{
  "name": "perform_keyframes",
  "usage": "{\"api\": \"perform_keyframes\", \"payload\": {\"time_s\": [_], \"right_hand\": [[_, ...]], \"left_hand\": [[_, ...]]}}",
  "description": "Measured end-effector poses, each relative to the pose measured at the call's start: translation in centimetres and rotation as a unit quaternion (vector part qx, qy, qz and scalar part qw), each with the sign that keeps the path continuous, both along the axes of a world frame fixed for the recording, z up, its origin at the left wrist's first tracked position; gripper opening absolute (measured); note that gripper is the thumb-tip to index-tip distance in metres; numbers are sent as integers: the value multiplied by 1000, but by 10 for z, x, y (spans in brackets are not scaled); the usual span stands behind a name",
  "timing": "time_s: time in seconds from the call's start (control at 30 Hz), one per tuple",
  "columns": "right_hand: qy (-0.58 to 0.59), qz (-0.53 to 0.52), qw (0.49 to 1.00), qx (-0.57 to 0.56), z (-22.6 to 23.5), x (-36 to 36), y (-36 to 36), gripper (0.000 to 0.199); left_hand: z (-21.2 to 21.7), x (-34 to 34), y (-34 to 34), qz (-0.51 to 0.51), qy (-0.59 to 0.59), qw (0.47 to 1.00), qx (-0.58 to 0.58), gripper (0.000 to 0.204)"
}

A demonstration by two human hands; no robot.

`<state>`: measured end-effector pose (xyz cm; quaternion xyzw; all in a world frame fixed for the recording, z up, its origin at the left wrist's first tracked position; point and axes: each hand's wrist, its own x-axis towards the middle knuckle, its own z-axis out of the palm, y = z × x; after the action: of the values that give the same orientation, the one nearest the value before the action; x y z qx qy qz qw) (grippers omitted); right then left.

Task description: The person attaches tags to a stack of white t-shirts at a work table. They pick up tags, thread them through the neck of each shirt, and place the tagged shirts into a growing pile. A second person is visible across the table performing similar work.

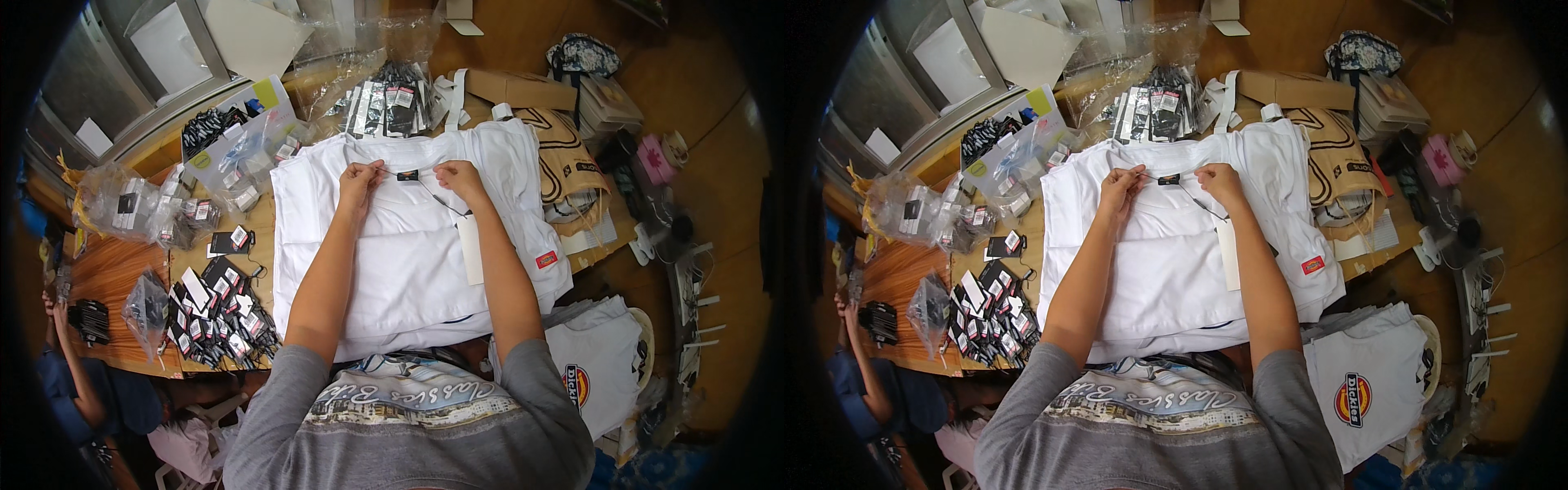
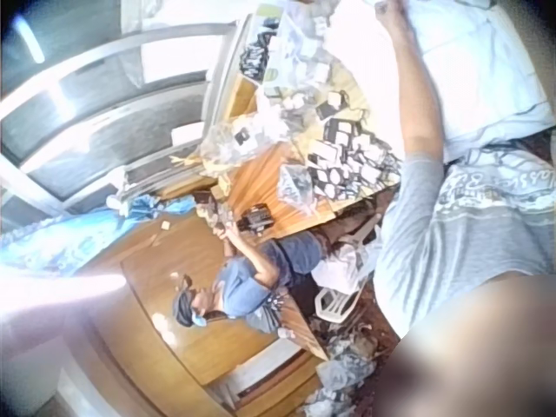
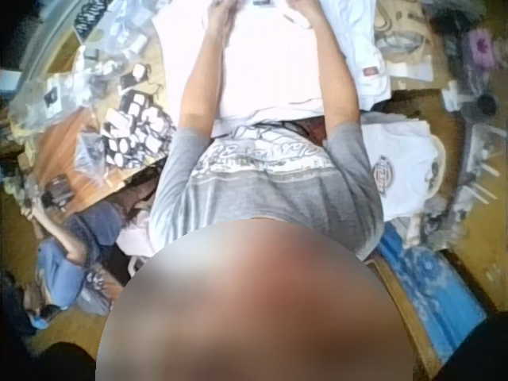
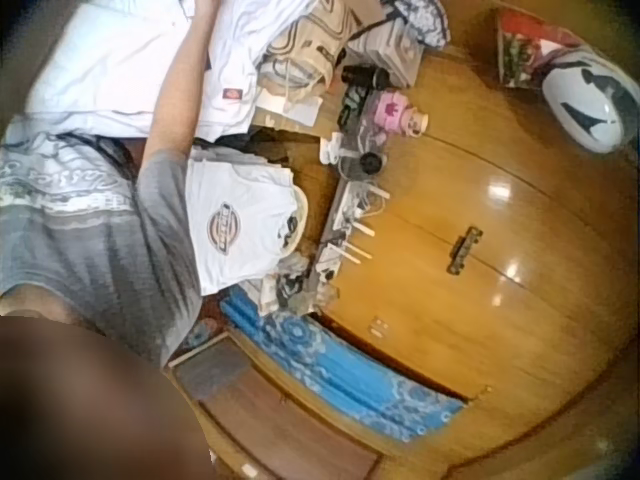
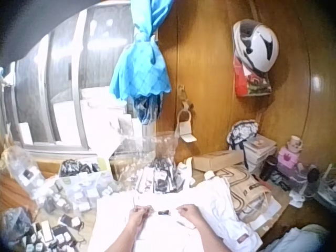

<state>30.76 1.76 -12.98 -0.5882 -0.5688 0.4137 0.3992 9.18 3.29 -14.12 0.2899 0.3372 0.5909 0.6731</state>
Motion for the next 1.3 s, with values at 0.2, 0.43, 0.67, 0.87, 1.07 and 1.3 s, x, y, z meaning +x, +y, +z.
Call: {"api": "perform_keyframes", "payload": {"time_s": [0.2,0.43,0.67,0.87,1.07,1.3], "right_hand": [[-196,31,980,6,17,-15,-33,9],[-89,39,994,-47,3,-18,-42,17],[-8,44,999,-25,16,-24,-58,30],[1,22,1000,19,17,-26,-67,31],[-29,22,999,39,11,-27,-66,31],[-30,25,998,42,10,-28,-66,31]], "left_hand": [[1,8,-17,-23,36,999,25,2],[-11,25,-42,-67,268,950,147,7],[-8,29,-50,-97,322,921,195,14],[4,33,-58,-75,417,859,289,19],[1,32,-56,-96,423,854,288,20],[-1,30,-53,-101,410,860,287,22]]}}
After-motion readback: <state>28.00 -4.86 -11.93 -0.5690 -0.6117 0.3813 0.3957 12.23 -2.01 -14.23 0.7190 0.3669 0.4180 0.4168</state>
